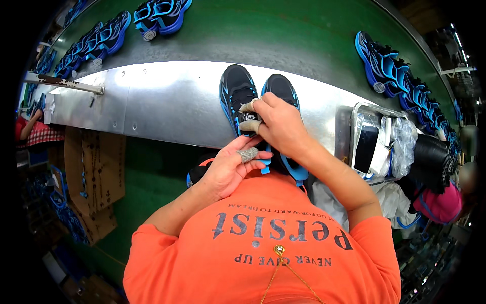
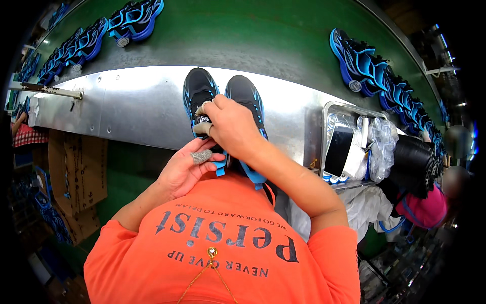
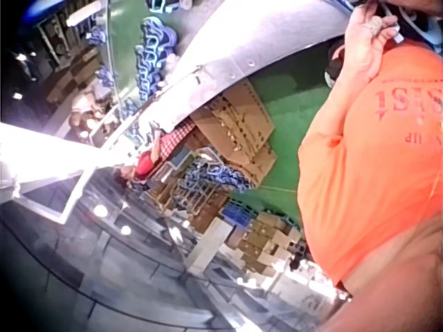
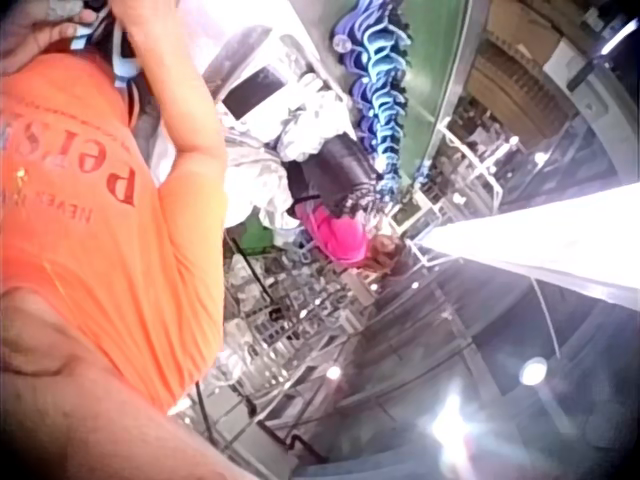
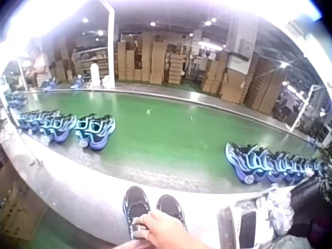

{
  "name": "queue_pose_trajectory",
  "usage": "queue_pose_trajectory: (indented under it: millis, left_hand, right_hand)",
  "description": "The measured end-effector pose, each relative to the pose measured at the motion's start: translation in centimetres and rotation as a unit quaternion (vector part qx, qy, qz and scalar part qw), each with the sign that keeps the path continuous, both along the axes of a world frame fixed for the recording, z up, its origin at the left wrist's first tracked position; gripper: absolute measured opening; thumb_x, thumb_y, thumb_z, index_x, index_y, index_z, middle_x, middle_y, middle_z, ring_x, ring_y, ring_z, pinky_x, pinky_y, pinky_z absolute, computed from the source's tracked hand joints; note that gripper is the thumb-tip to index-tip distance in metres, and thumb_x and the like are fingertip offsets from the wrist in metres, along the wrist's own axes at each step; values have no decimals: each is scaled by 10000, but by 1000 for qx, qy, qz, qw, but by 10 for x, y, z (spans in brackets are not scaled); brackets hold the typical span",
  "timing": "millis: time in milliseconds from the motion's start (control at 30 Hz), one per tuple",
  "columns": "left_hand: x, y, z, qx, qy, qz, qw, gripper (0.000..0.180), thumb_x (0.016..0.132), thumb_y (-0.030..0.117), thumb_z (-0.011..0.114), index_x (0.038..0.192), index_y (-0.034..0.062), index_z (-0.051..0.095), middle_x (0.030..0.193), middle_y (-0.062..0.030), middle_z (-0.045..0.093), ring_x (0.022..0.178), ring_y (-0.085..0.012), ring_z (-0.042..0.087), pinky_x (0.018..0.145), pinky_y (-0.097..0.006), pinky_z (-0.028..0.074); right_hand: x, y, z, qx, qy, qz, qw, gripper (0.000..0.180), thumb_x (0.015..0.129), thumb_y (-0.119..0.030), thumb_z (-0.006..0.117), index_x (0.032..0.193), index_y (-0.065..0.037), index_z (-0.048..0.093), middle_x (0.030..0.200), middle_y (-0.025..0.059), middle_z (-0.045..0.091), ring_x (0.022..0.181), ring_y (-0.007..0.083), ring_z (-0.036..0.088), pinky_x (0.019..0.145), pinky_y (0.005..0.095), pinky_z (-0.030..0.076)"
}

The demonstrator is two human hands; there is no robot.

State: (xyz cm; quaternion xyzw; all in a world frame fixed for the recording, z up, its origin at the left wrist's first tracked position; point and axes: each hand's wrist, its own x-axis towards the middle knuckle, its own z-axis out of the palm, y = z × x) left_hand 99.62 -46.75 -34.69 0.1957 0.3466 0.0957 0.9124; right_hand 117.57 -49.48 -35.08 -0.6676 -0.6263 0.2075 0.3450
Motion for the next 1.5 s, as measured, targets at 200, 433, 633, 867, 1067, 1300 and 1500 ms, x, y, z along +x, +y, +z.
queue_pose_trajectory:
  millis: [200, 433, 633, 867, 1067, 1300, 1500]
  left_hand:
    - [12, -1, 17, 38, 34, -35, 998, 440, 983, 59, 508, 1390, -69, 398, 1413, -155, 477, 1119, -214, 614, 884, -324, 535]
    - [15, -15, 25, 696, 103, -327, 631, 396, 970, 246, 564, 1331, 83, 558, 1240, -261, 552, 1131, -369, 529, 996, -455, 421]
    - [50, -24, 12, 796, 116, -332, 492, 313, 941, 349, 592, 1146, 122, 658, 732, -127, 575, 699, -303, 587, 605, -425, 484]
    - [73, -6, 2, 827, 129, -335, 433, 185, 866, 286, 631, 830, 108, 668, 718, -117, 631, 710, -327, 630, 620, -455, 514]
    - [122, 147, 36, 856, 260, -320, 313, 385, 973, 402, 492, 904, 82, 694, 828, -205, 684, 848, -348, 673, 699, -491, 526]
    - [128, 175, 43, 852, 233, -233, 407, 360, 814, 101, 643, 1172, 55, 626, 1128, -182, 646, 1081, -368, 591, 945, -437, 476]
    - [113, 35, 12, 718, -75, -454, 523, 565, 758, 116, 709, 1302, 105, 556, 1111, -178, 641, 1060, -365, 606, 898, -453, 484]
  right_hand:
    - [43, -5, -4, -45, 156, -38, 986, 158, 807, -152, 713, 946, -79, 727, 845, 127, 631, 772, 287, 606, 716, 379, 495]
    - [113, -74, 11, -118, 163, -10, 979, 330, 855, -189, 721, 1185, -173, 714, 961, 52, 656, 813, 170, 535, 752, 298, 464]
    - [57, -90, 19, -86, 72, -45, 993, 256, 809, -105, 724, 1062, -141, 719, 892, 120, 547, 840, 285, 612, 782, 371, 519]
    - [74, -97, 13, -78, 227, -101, 966, 289, 873, -120, 699, 1161, -93, 699, 932, 35, 584, 776, 130, 535, 719, 281, 459]
    - [94, -113, 11, -71, 217, -165, 959, 319, 925, -154, 661, 1243, -122, 668, 845, 19, 553, 702, 102, 453, 668, 261, 428]
    - [80, -119, 23, -165, 221, -100, 956, 429, 920, -78, 640, 1345, -119, 597, 846, -44, 527, 696, 44, 404, 659, 195, 399]
    - [67, -115, 29, -147, 113, 90, 979, 316, 878, -149, 651, 1182, -79, 601, 967, 187, 648, 850, 372, 601, 765, 412, 490]
